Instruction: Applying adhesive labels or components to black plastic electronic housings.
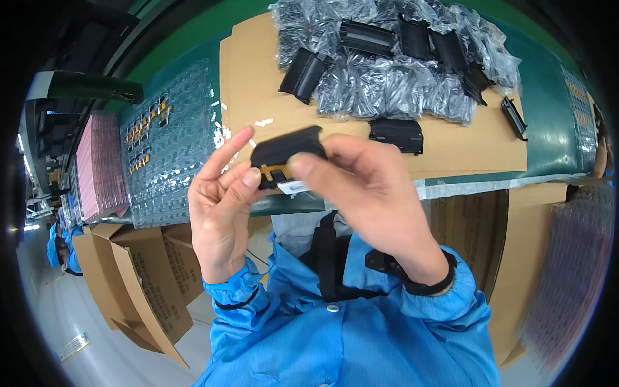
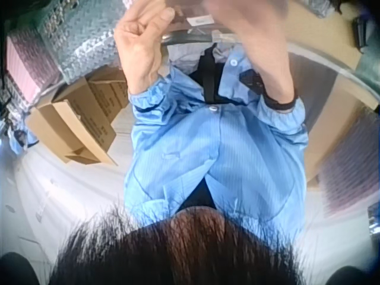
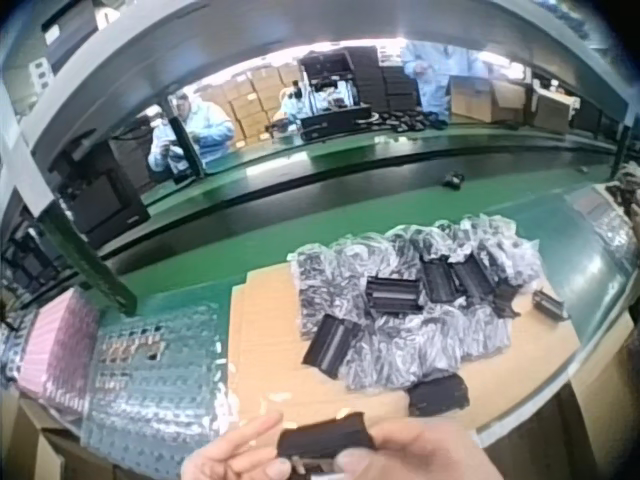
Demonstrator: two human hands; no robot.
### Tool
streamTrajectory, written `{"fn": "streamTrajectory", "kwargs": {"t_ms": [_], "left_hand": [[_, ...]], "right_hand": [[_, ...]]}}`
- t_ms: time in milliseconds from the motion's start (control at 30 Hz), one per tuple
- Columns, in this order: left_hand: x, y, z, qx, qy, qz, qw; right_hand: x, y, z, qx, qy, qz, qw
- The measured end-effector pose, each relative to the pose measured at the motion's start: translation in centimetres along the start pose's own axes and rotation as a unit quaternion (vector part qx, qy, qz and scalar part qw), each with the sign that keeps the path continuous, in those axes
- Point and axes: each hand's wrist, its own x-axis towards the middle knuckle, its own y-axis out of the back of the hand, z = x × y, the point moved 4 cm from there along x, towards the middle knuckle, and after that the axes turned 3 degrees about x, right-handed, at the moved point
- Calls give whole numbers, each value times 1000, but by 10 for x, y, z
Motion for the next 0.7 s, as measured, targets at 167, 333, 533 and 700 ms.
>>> {"fn": "streamTrajectory", "kwargs": {"t_ms": [167, 333, 533, 700], "left_hand": [[-2, -5, -1, 30, -1, -22, 999], [-7, -7, -4, 27, -5, 10, 1000], [-10, -18, -6, 52, -70, 42, 995], [-15, -24, -10, 83, -124, 76, 986]], "right_hand": [[-6, 3, 8, 84, -42, 49, 994], [-8, 4, 14, 110, -48, 72, 990], [-12, -4, 10, 98, -17, 98, 990], [-18, -9, 10, 85, 8, 103, 991]]}}
